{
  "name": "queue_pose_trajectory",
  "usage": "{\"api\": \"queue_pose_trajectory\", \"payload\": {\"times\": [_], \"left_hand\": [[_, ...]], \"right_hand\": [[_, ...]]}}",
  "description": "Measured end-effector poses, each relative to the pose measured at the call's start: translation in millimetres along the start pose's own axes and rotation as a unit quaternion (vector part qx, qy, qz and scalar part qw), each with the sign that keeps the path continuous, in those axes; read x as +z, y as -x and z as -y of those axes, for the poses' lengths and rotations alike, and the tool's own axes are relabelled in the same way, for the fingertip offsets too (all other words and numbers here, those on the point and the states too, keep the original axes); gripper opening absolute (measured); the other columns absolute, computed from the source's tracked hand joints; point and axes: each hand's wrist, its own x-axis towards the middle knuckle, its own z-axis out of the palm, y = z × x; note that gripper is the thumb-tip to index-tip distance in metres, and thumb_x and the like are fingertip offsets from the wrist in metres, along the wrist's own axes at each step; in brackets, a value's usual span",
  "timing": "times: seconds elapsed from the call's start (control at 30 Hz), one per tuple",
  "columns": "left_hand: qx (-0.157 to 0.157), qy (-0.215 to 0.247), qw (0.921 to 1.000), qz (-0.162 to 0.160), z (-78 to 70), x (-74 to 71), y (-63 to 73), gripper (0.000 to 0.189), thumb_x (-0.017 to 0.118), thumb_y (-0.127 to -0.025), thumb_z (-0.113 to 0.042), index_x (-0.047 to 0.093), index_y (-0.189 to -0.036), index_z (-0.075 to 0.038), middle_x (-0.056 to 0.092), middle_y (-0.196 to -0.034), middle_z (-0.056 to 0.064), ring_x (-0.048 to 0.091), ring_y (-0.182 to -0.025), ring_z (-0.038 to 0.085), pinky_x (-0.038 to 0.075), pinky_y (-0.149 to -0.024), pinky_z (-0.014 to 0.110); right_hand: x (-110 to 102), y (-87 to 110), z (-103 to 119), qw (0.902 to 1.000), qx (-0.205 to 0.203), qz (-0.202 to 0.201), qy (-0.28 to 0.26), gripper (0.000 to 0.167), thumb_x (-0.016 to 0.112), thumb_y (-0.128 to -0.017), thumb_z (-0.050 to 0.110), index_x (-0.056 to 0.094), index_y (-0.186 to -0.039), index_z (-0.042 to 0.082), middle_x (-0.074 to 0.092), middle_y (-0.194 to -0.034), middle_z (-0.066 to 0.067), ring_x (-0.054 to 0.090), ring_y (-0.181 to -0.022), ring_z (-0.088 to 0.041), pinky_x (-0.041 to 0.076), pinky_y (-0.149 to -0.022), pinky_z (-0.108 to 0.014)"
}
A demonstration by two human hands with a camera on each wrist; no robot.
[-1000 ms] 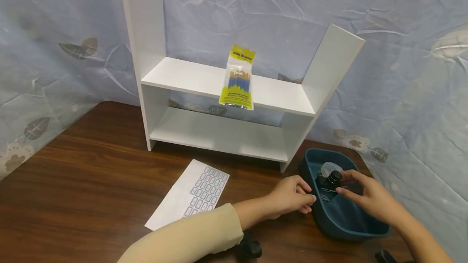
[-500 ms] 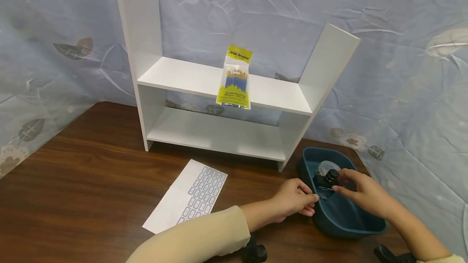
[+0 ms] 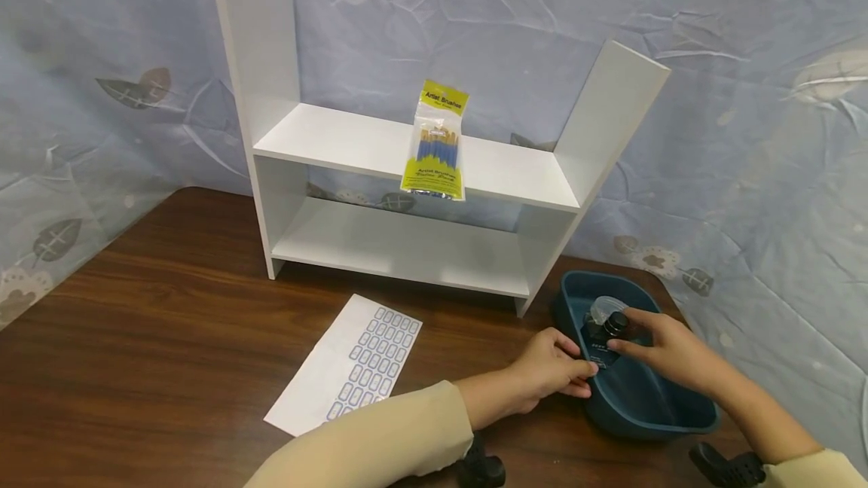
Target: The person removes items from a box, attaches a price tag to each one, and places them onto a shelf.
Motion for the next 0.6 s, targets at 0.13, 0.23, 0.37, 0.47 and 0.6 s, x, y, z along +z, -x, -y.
{"api": "queue_pose_trajectory", "payload": {"times": [0.13, 0.23, 0.37, 0.47, 0.6], "left_hand": [[-0.002, 0.009, 1.0000, -0.002, -1.3, 0.3, -2.2, 0.028, 0.074, -0.092, 0.007, 0.053, -0.103, -0.009, 0.071, -0.082, 0.011, 0.076, -0.068, 0.021, 0.066, -0.072, 0.033], [0.000, 0.013, 0.9999, -0.001, -1.5, 1.2, -2.9, 0.030, 0.073, -0.091, 0.008, 0.052, -0.104, -0.009, 0.071, -0.082, 0.012, 0.079, -0.076, 0.029, 0.066, -0.073, 0.034], [-0.005, 0.013, 0.9999, -0.003, -2.1, 2.2, -3.4, 0.032, 0.073, -0.091, 0.009, 0.051, -0.105, -0.009, 0.072, -0.083, 0.013, 0.080, -0.080, 0.032, 0.066, -0.074, 0.034], [-0.012, 0.010, 0.9999, -0.006, -3.4, 2.4, -3.5, 0.033, 0.073, -0.091, 0.008, 0.051, -0.105, -0.010, 0.072, -0.083, 0.012, 0.080, -0.079, 0.029, 0.066, -0.075, 0.033], [-0.015, 0.006, 0.9999, -0.004, -4.6, 2.1, -3.3, 0.033, 0.073, -0.091, 0.008, 0.050, -0.105, -0.010, 0.072, -0.083, 0.013, 0.080, -0.078, 0.028, 0.066, -0.076, 0.033]], "right_hand": [[-0.5, -2.7, -0.2, 0.9999, -0.007, 0.007, -0.006, 0.063, 0.073, -0.099, 0.031, 0.055, -0.142, -0.011, 0.075, -0.118, -0.019, 0.072, -0.107, -0.035, 0.060, -0.076, -0.041], [-0.6, -3.4, -1.2, 0.9999, -0.012, 0.007, -0.008, 0.059, 0.073, -0.099, 0.030, 0.057, -0.140, -0.009, 0.075, -0.119, -0.018, 0.072, -0.108, -0.035, 0.060, -0.076, -0.040], [-0.4, -3.6, -3.0, 0.9994, -0.023, 0.013, -0.022, 0.054, 0.072, -0.100, 0.029, 0.060, -0.138, -0.007, 0.075, -0.121, -0.017, 0.072, -0.111, -0.036, 0.061, -0.079, -0.043], [-0.3, -3.9, -4.0, 0.9989, -0.032, 0.011, -0.034, 0.048, 0.072, -0.100, 0.028, 0.064, -0.136, -0.004, 0.075, -0.123, -0.015, 0.072, -0.113, -0.037, 0.062, -0.084, -0.044], [0.6, -3.2, -5.4, 0.9986, -0.037, 0.008, -0.036, 0.050, 0.072, -0.100, 0.027, 0.063, -0.138, -0.004, 0.071, -0.130, -0.022, 0.070, -0.117, -0.041, 0.062, -0.088, -0.050]]}}
